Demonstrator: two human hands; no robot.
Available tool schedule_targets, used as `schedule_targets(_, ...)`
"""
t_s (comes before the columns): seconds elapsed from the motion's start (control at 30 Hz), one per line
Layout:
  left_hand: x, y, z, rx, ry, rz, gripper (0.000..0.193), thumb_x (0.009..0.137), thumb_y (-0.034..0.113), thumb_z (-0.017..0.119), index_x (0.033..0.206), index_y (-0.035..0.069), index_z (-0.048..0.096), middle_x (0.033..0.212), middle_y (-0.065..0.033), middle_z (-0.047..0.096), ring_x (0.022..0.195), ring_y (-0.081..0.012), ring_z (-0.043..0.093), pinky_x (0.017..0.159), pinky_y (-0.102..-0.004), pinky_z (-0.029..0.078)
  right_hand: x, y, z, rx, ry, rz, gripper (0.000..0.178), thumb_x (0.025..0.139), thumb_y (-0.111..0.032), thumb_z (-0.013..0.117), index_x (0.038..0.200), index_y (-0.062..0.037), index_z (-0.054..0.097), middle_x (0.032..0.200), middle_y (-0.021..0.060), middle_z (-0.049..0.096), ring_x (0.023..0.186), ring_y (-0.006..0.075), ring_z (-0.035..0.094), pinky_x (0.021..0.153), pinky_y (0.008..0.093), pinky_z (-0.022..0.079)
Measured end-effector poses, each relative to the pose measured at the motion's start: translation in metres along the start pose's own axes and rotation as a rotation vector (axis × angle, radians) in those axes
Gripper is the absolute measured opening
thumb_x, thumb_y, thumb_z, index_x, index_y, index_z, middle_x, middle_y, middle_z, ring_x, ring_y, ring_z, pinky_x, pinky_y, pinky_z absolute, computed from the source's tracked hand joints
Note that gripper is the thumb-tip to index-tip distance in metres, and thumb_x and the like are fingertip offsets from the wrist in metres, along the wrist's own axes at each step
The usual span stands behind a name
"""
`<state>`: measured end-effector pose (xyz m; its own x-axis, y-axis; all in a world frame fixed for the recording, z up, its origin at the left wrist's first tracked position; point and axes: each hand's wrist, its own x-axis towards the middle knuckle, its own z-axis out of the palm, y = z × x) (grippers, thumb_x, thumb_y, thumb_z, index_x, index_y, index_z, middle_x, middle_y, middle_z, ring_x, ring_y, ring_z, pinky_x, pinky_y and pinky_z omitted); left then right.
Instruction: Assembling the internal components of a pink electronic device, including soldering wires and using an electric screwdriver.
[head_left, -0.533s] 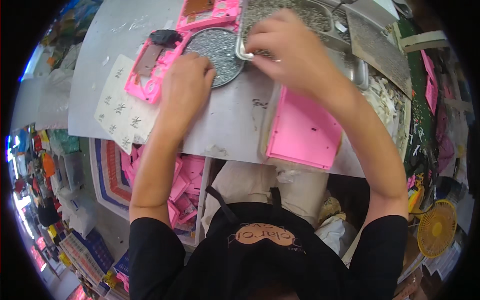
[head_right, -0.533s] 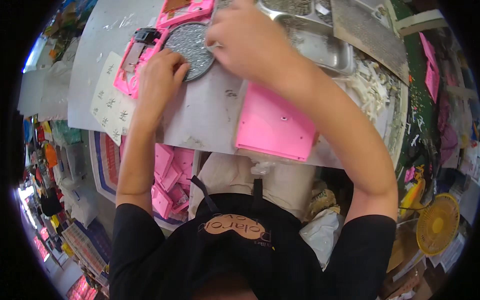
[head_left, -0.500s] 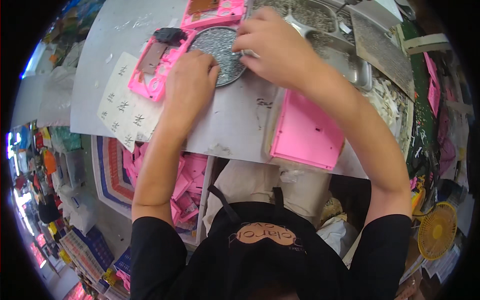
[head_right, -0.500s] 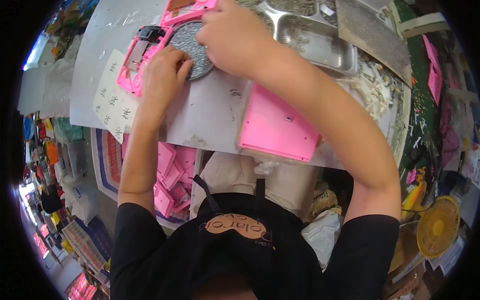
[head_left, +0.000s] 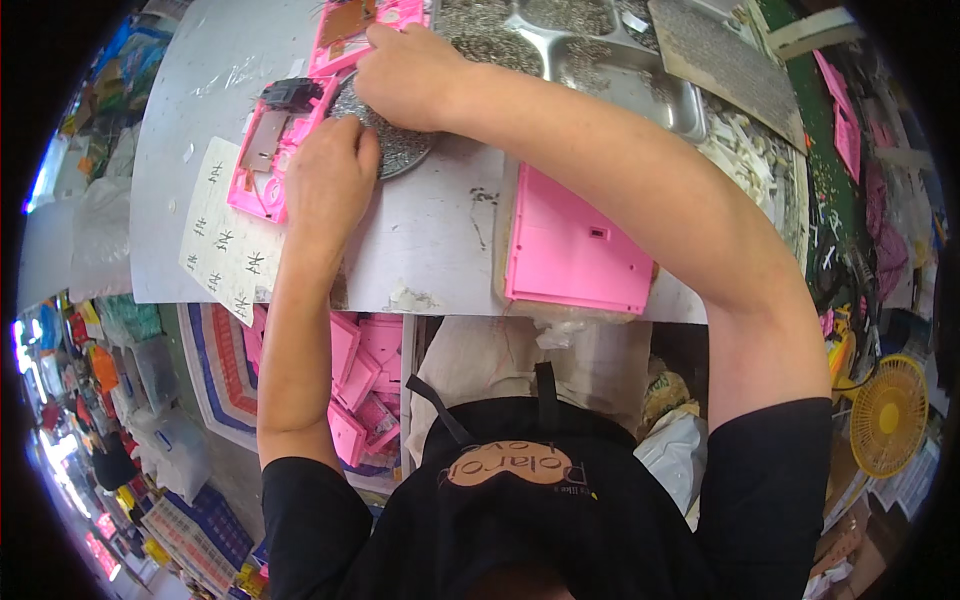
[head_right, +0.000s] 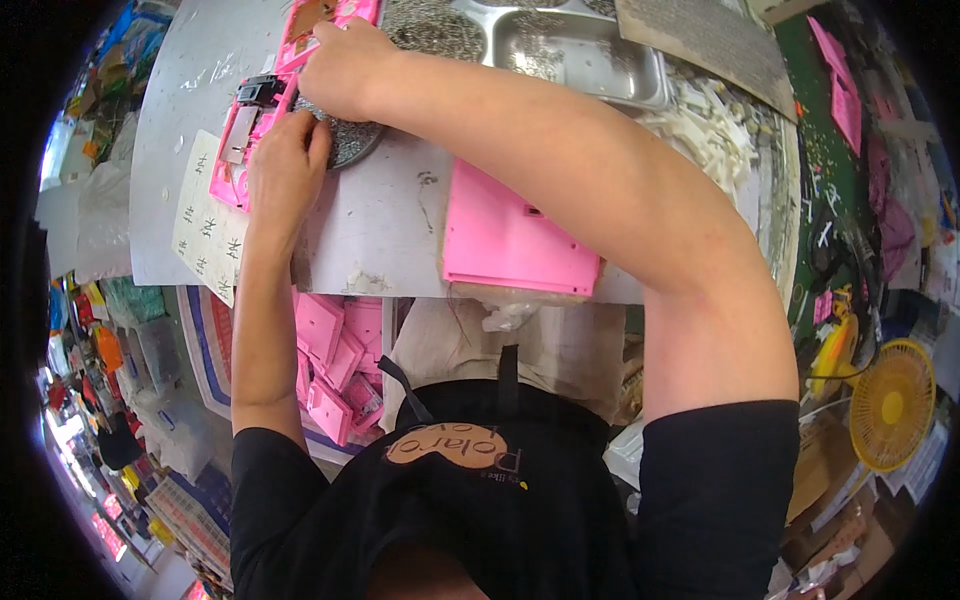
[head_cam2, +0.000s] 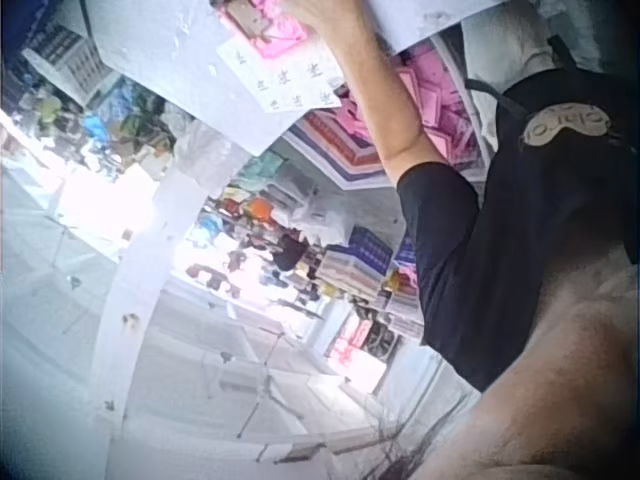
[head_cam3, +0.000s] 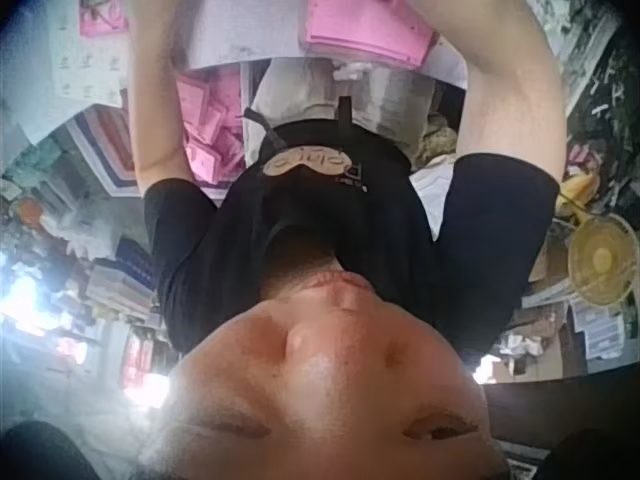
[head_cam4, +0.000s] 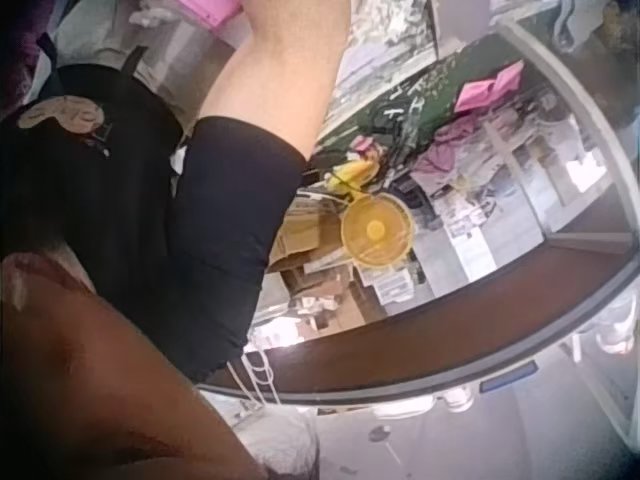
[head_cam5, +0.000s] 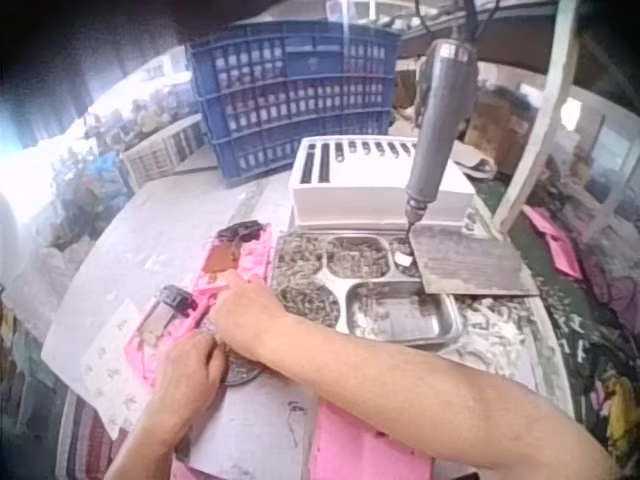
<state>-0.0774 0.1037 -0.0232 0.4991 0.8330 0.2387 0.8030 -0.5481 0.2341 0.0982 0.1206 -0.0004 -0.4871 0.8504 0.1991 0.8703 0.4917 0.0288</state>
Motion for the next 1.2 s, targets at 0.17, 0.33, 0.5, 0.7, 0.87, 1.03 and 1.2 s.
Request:
schedule_targets(0.17, 0.003, 0.01, -0.008, -0.062, 0.022, -0.045, 0.021, 0.095, 0.023, 0.066, 0.092, 0.003, 0.068, 0.094, -0.0164, 0.069, 0.086, -0.0378, 0.067, 0.077, -0.0481, 0.052, -0.007, 0.021, -0.01, -0.003, 0.189, 0.1, 0.02, 0.086, -0.017, 0.061, 0.082, -0.0046, 0.076, 0.092, 0.0109, 0.073, 0.102, 0.0301, 0.061, 0.085, 0.0414, 0.051)
schedule_targets(0.33, -0.014, 0.08, -0.013, -0.351, 0.11, 0.222, 0.016, 0.095, 0.017, 0.066, 0.101, 0.003, 0.064, 0.096, -0.0169, 0.065, 0.09, -0.0378, 0.064, 0.079, -0.0476, 0.051, -0.058, 0.045, -0.034, 0.022, 0.321, 0.111, 0.022, 0.09, -0.02, 0.059, 0.085, -0.0051, 0.074, 0.094, 0.0131, 0.072, 0.095, 0.0304, 0.061, 0.093, 0.0436, 0.045)
schedule_targets(0.5, -0.044, 0.16, -0.02, -0.591, -0.118, 0.594, 0.014, 0.084, 0.007, 0.073, 0.095, 0.005, 0.064, 0.095, -0.0094, 0.064, 0.089, -0.0297, 0.061, 0.081, -0.0406, 0.047, -0.185, 0.041, -0.077, 0.357, 0.37, 0.39, 0.014, 0.09, -0.015, 0.067, 0.092, -0.002, 0.072, 0.105, 0.0094, 0.07, 0.11, 0.0299, 0.057, 0.095, 0.0415, 0.046)
schedule_targets(0.7, -0.047, 0.172, 0.0, -0.559, -0.095, 0.695, 0.015, 0.078, 0.01, 0.077, 0.091, 0.009, 0.07, 0.093, -0.004, 0.065, 0.086, -0.0245, 0.061, 0.078, -0.0392, 0.047, -0.272, 0.001, -0.057, 0.393, 0.43, 0.436, 0.01, 0.084, -0.015, 0.075, 0.091, -0.0094, 0.07, 0.1, 0.0035, 0.068, 0.103, 0.0316, 0.052, 0.093, 0.0414, 0.044)
schedule_targets(0.87, -0.052, 0.172, 0.0, -0.486, -0.082, 0.755, 0.019, 0.073, 0.011, 0.077, 0.09, 0.009, 0.07, 0.093, -0.0031, 0.065, 0.083, -0.0231, 0.062, 0.075, -0.0383, 0.048, -0.275, -0.002, -0.049, 0.362, 0.488, 0.402, 0.015, 0.074, -0.009, 0.083, 0.086, -0.0099, 0.073, 0.099, 0.0014, 0.069, 0.102, 0.0304, 0.053, 0.09, 0.0405, 0.045)
schedule_targets(1.03, -0.054, 0.17, 0.003, -0.527, -0.051, 0.736, 0.018, 0.072, 0.01, 0.078, 0.089, 0.008, 0.071, 0.091, -0.0036, 0.065, 0.078, -0.0225, 0.064, 0.07, -0.0378, 0.049, -0.274, 0.003, -0.056, 0.369, 0.445, 0.344, 0.018, 0.072, -0.009, 0.085, 0.088, -0.0103, 0.077, 0.096, 0.0013, 0.07, 0.098, 0.0293, 0.054, 0.084, 0.0383, 0.048)
schedule_targets(1.2, -0.057, 0.172, 0.002, -0.565, -0.079, 0.643, 0.015, 0.076, 0.008, 0.079, 0.089, 0.008, 0.073, 0.09, -0.0048, 0.065, 0.077, -0.0248, 0.064, 0.07, -0.038, 0.05, -0.281, 0.004, -0.071, 0.345, 0.454, 0.362, 0.02, 0.071, -0.007, 0.086, 0.09, -0.0105, 0.079, 0.094, 0.0015, 0.071, 0.097, 0.0284, 0.055, 0.081, 0.0364, 0.049)
